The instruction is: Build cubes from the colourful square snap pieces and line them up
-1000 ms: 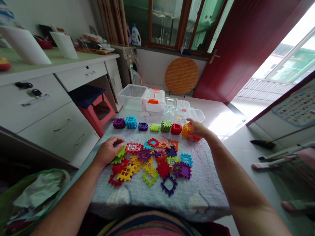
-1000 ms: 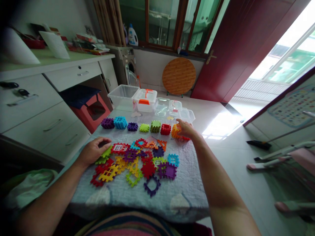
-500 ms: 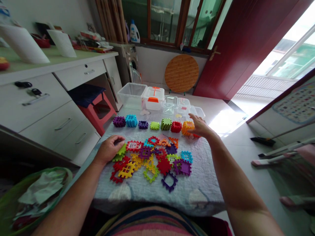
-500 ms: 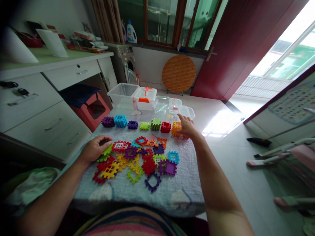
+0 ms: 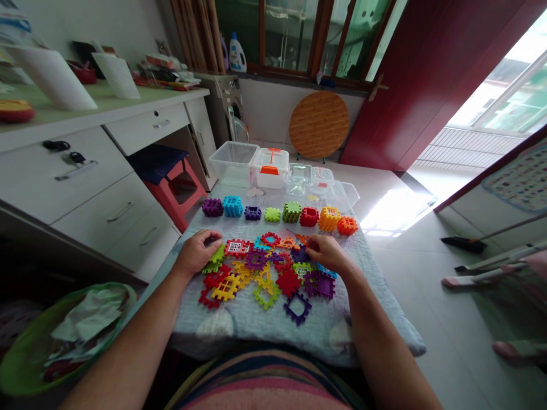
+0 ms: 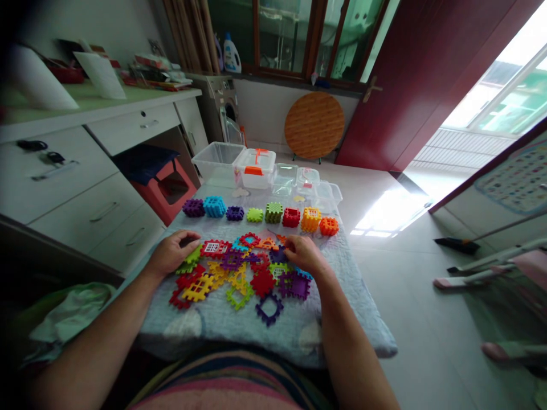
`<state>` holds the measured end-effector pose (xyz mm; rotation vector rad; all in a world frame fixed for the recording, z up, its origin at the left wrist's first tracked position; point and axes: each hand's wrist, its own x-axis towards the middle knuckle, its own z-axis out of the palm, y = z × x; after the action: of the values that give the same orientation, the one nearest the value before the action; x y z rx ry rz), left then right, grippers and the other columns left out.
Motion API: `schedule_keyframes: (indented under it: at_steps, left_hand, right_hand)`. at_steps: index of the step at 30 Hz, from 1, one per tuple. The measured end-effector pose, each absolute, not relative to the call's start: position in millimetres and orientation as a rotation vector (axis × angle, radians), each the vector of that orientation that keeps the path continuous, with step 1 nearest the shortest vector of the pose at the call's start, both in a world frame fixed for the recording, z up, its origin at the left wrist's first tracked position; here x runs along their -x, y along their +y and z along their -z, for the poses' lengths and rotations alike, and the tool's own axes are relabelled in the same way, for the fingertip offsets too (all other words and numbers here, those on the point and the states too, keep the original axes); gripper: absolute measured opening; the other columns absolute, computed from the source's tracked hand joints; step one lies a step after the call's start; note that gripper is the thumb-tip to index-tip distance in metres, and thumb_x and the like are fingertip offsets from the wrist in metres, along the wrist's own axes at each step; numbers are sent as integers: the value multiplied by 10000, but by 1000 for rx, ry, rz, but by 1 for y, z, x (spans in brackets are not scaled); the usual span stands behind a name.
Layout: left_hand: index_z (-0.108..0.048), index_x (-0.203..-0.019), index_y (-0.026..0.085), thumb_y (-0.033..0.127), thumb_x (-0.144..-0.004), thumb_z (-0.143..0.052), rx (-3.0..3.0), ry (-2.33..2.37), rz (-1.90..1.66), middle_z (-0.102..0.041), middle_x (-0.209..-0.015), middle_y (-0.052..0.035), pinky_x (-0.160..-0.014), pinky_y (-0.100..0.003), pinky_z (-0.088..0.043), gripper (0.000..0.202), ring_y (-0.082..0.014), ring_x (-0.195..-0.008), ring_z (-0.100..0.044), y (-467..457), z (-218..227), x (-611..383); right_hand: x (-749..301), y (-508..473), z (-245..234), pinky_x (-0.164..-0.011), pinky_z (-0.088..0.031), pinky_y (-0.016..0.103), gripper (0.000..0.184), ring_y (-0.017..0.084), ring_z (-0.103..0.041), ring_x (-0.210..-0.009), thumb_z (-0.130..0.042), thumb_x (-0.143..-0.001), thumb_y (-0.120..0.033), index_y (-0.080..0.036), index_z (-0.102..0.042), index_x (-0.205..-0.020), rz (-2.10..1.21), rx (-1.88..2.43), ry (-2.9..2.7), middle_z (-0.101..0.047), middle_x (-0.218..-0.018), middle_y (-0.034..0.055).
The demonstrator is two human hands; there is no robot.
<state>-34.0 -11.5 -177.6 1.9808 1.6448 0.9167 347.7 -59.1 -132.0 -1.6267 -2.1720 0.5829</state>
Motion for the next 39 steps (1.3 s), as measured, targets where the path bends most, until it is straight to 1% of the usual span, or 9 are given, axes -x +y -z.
schedule_keyframes:
  at_steps: [6, 11, 15, 22, 28, 31, 35, 37, 39]
  left_hand:
    - [-677, -919, 185, 467, -767, -564, -1986, 1637, -916, -704, -955, -73, -854, -349, -510, 340, -238, -876, -655, -11, 179, 34]
    - [-674, -924, 187, 461, -767, -565, -1974, 1638, -911, -704, -961, -73, -837, -343, -511, 335, -234, -870, -654, -12, 178, 34]
    - [-673, -912, 189, 465, -757, -567, -1975, 1642, -912, -703, -956, -71, -840, -342, -507, 334, -233, -875, -649, -13, 175, 32]
    - [-672, -883, 190, 481, -737, -568, -1955, 1646, -919, -706, -943, -70, -854, -336, -511, 341, -228, -866, -651, -15, 170, 29]
    - [-671, -880, 199, 488, -738, -576, -1956, 1644, -921, -711, -950, -70, -873, -344, -512, 335, -229, -877, -652, -15, 170, 30]
    - [-673, -885, 200, 486, -737, -579, -1955, 1646, -925, -714, -951, -66, -876, -344, -512, 335, -228, -875, -654, -16, 171, 30]
    - [-675, -892, 191, 480, -743, -574, -1957, 1646, -921, -714, -954, -73, -869, -348, -513, 340, -230, -873, -655, -16, 171, 30]
    - [-676, -893, 191, 483, -742, -574, -1959, 1650, -915, -714, -953, -73, -862, -350, -514, 344, -233, -870, -656, -16, 171, 31]
    - [-676, -894, 191, 485, -743, -573, -1964, 1649, -914, -713, -952, -73, -856, -353, -514, 346, -234, -868, -657, -15, 172, 31]
  right_hand:
    - [-339, -63, 133, -570, -295, 226, 47, 105, -469, -594, -610, -742, -158, -185, -576, -759, -562, 1639, -2215, -547, -652, -31]
    - [-333, -61, 141, -622, -343, 230, 148, 127, -506, -652, -568, -708, -95, -186, -597, -821, -485, 1599, -2185, -592, -720, -3]
    - [-333, -58, 149, -627, -360, 237, 192, 127, -498, -642, -532, -694, -82, -188, -599, -839, -410, 1525, -2122, -567, -721, -7]
    - [-343, -55, 155, -623, -422, 248, 224, 134, -516, -654, -526, -743, -130, -189, -613, -940, -399, 1401, -1836, -551, -767, 6]
    - [-346, -56, 147, -736, -496, 308, 198, 170, -572, -748, -530, -794, -175, -209, -604, -975, -255, 1425, -1606, -602, -871, 48]
    - [-344, -58, 146, -806, -493, 336, 255, 195, -580, -826, -533, -796, -166, -222, -601, -1035, -208, 1436, -1697, -599, -869, 47]
    - [-343, -60, 149, -856, -476, 354, 413, 202, -590, -862, -588, -758, -170, -224, -560, -1166, -325, 1364, -1857, -627, -893, 35]
    - [-346, -60, 151, -848, -472, 351, 409, 197, -592, -850, -581, -767, -175, -215, -555, -1173, -336, 1361, -1839, -633, -898, 35]
    - [-350, -60, 153, -859, -462, 359, 350, 204, -584, -869, -563, -784, -181, -203, -573, -1133, -292, 1404, -1837, -631, -907, 47]
